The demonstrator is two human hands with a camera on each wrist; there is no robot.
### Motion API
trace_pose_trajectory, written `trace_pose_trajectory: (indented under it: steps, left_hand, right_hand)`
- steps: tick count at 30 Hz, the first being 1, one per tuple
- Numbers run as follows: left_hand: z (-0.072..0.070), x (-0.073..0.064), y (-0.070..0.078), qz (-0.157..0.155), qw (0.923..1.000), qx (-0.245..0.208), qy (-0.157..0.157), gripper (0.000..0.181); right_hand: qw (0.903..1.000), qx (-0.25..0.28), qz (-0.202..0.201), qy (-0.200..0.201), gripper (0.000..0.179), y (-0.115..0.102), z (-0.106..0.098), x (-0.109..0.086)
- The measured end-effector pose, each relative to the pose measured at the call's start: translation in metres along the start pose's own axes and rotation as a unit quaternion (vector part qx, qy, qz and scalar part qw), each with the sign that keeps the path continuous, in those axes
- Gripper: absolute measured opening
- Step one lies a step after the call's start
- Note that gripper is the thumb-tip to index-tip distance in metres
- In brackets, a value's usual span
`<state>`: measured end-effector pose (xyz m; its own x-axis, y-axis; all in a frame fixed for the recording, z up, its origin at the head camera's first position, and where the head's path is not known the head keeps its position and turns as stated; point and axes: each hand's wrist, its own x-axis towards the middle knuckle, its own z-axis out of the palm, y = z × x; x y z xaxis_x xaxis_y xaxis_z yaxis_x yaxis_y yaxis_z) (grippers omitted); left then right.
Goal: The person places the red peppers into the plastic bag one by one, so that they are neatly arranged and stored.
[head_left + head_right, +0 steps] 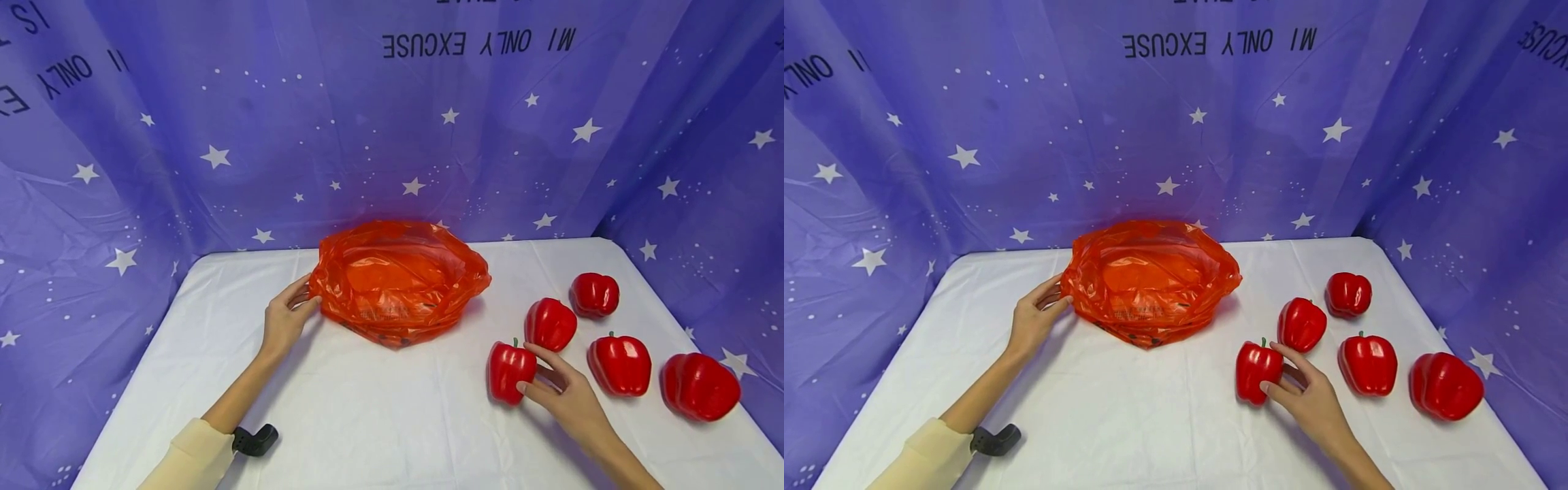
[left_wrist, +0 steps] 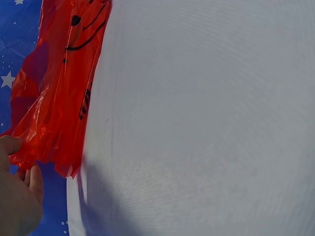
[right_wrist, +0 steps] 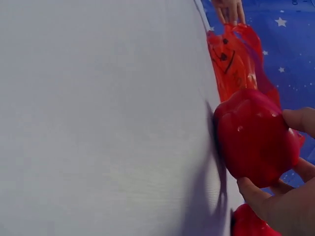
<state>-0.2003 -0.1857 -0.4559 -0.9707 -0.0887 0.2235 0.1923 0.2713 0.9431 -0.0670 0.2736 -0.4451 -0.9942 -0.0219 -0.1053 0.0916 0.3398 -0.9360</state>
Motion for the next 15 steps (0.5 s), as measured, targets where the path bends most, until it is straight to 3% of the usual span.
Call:
trace_pose_trajectory:
  steps: [15]
  left_hand:
    - [0.001,0.001,-0.001,0.005,0.9999,-0.009,0.006,0.049]
  right_hand:
    - [0.9932,-0.042,-0.102,-0.037,0.066,-0.054,-0.006,0.026]
